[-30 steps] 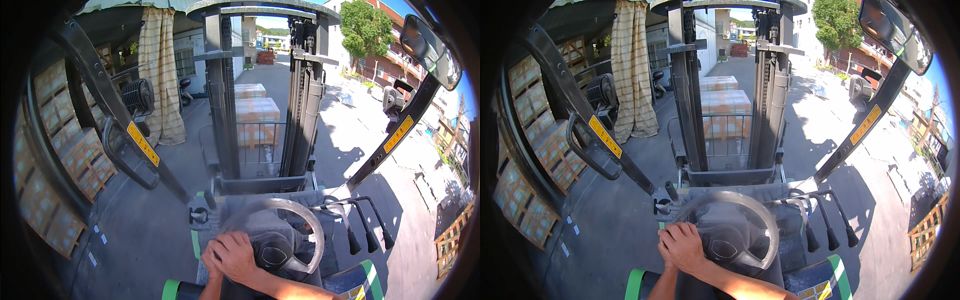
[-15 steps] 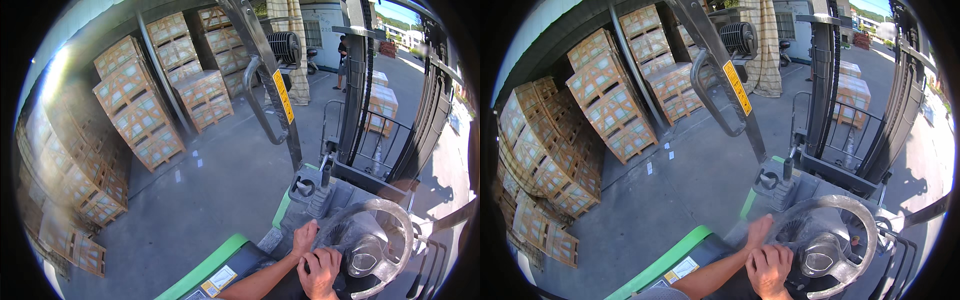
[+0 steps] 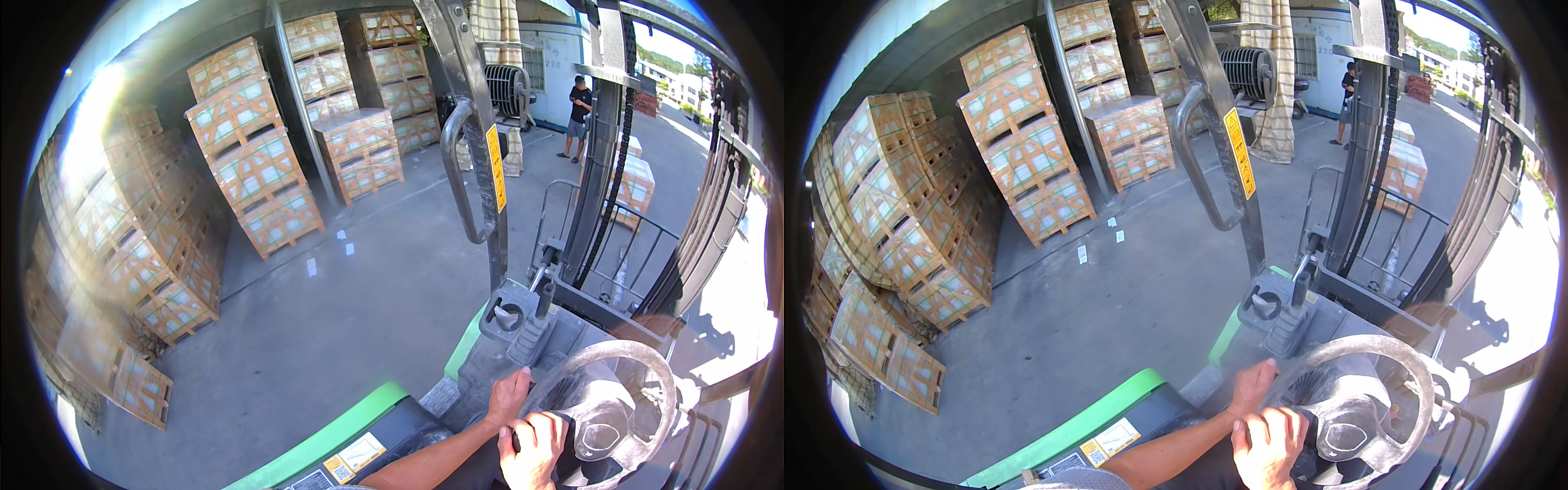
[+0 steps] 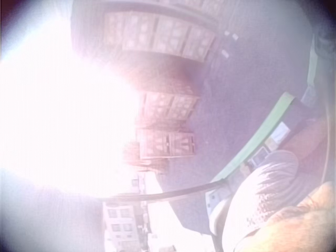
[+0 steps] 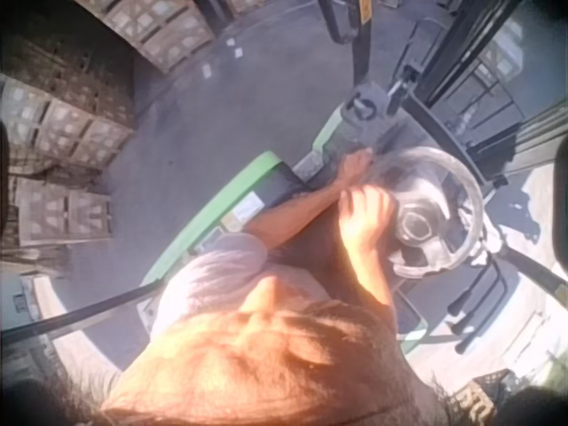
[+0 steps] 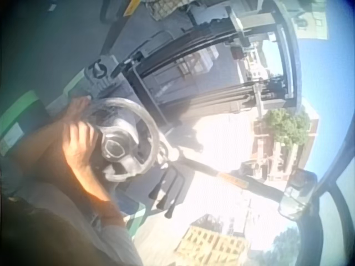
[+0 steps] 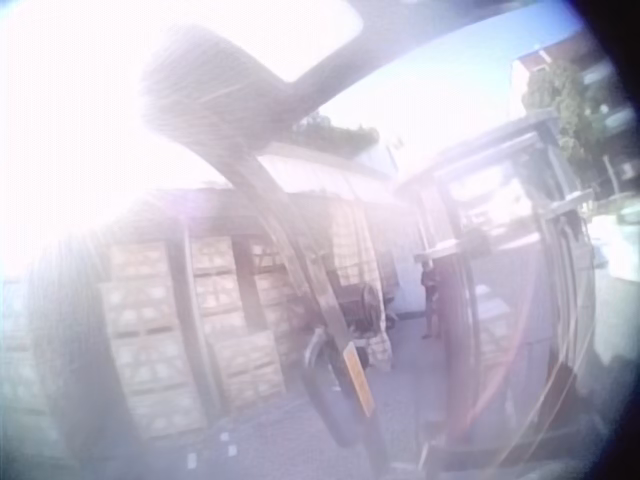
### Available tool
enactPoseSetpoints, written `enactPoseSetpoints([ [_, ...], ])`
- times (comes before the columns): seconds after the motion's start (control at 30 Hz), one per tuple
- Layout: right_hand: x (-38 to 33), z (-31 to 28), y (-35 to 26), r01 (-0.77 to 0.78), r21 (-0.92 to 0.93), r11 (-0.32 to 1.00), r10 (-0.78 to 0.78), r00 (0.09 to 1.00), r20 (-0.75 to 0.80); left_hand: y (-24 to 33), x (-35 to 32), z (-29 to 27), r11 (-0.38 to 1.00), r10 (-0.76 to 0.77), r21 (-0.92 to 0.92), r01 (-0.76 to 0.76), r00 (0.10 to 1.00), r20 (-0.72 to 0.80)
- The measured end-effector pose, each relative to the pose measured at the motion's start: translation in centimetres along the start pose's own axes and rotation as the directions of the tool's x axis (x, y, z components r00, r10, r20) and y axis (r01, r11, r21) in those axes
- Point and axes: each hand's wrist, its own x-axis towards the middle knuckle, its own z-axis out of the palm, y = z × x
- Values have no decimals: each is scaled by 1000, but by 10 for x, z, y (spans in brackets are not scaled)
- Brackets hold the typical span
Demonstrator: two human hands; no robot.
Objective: The person operates a forklift to lift a pallet of boxes, reverses, and repositions the vehicle. They then lower the pallet, drive forward to pick up another pallet, and repeat the lifting and reversing sequence.
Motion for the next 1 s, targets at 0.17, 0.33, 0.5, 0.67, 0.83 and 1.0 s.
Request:
enactPoseSetpoints([
  [0.17,-20,-19,-11,3,3,1000,-3,1000,-13,6,-25,2,1000,21,-3,-21,999,-28],
  [0.33,-49,-24,-6,-9,13,1000,9,998,-56,1,-51,8,986,146,95,-134,982,-124],
  [0.5,-34,-50,33,9,51,999,-11,999,34,18,-38,28,997,-37,62,37,999,-2],
  [0.67,-31,-81,31,23,108,994,-29,998,56,36,-53,29,985,143,100,-137,988,-58],
  [0.83,-36,-101,35,87,74,993,-95,988,120,48,-68,36,999,12,-35,-15,997,-74],
  [1.0,-30,-114,36,72,80,994,-78,993,83,58,-79,38,994,32,-99,-36,998,-46],
])
